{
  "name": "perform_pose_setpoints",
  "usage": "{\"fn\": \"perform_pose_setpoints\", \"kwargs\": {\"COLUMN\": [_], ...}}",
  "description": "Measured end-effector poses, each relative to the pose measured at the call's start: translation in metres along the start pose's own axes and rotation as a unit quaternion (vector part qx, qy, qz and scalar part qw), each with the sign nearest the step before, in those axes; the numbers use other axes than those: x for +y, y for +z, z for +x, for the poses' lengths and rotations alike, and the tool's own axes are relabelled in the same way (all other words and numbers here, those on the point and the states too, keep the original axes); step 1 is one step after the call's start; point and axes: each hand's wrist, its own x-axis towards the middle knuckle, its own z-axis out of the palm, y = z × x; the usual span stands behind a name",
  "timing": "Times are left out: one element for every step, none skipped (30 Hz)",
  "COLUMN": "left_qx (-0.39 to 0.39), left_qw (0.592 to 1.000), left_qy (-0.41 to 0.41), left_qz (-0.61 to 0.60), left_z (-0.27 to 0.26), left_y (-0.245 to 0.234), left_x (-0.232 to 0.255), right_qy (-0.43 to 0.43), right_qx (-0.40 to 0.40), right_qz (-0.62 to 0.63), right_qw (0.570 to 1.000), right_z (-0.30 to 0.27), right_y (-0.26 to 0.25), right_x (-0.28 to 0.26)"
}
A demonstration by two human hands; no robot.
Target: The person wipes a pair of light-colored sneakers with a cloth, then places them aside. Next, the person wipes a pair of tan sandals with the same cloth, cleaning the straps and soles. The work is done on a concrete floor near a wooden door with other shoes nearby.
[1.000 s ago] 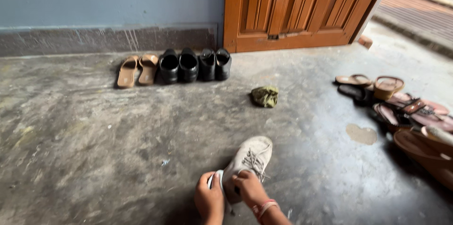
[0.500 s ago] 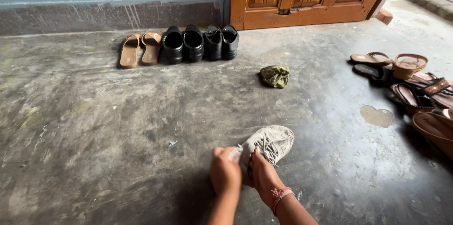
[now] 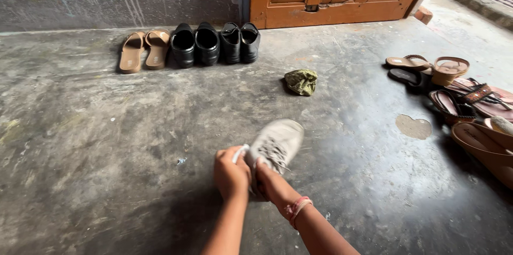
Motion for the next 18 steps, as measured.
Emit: {"fn": "perform_pose_setpoints", "kwargs": {"left_qx": [-0.01,-0.021,-0.032,-0.025,-0.018,-0.013,-0.007,-0.003,0.0,0.014,0.029,0.043,0.034,0.024,0.014,0.004,-0.005,-0.013], "left_qw": [0.998,0.99,0.978,0.979,0.98,0.981,0.977,0.972,0.967,0.973,0.978,0.982,0.979,0.975,0.971,0.977,0.982,0.986], "left_qy": [-0.057,-0.116,-0.174,-0.162,-0.15,-0.137,-0.149,-0.159,-0.17,-0.158,-0.146,-0.134,-0.145,-0.156,-0.167,-0.15,-0.133,-0.115], "left_qz": [-0.037,-0.073,-0.11,-0.119,-0.128,-0.135,-0.153,-0.172,-0.191,-0.17,-0.149,-0.125,-0.139,-0.155,-0.17,-0.152,-0.134,-0.116], "left_z": [0.006,0.009,0.009,0.006,-0.001,-0.009,-0.02,-0.033,-0.044,-0.053,-0.059,-0.062,-0.061,-0.054,-0.043,-0.031,-0.016,-0.002], "left_y": [0.002,0.005,0.009,0.012,0.015,0.015,0.016,0.018,0.02,0.021,0.023,0.024,0.025,0.028,0.031,0.034,0.038,0.041], "left_x": [-0.004,-0.007,-0.01,-0.012,-0.014,-0.017,-0.019,-0.019,-0.019,-0.018,-0.016,-0.016,-0.016,-0.015,-0.014,-0.013,-0.012,-0.011], "right_qy": [-0.016,-0.03,-0.043,-0.042,-0.04,-0.036,-0.04,-0.045,-0.05,-0.042,-0.034,-0.024,-0.035,-0.047,-0.058,-0.075,-0.091,-0.108], "right_qx": [-0.011,-0.02,-0.029,-0.013,0.003,0.02,0.009,0.001,-0.008,-0.004,0.0,0.003,-0.008,-0.017,-0.027,-0.018,-0.01,-0.003], "right_qz": [-0.052,-0.106,-0.159,-0.222,-0.284,-0.342,-0.286,-0.227,-0.167,-0.154,-0.141,-0.126,-0.163,-0.2,-0.237,-0.296,-0.354,-0.411], "right_qw": [0.998,0.994,0.986,0.974,0.958,0.939,0.957,0.973,0.985,0.987,0.989,0.992,0.986,0.979,0.969,0.952,0.931,0.905], "right_z": [0.0,-0.001,-0.001,0.0,0.002,0.003,0.005,0.009,0.013,0.017,0.021,0.024,0.026,0.027,0.026,0.025,0.022,0.02], "right_y": [0.0,-0.003,-0.006,-0.009,-0.011,-0.013,-0.014,-0.015,-0.016,-0.019,-0.023,-0.026,-0.028,-0.031,-0.033,-0.035,-0.036,-0.036], "right_x": [-0.002,-0.004,-0.007,-0.01,-0.013,-0.012,-0.011,-0.01,-0.009,-0.008,-0.007,-0.004,-0.001,0.001,0.002,0.002,0.002,-0.001]}}
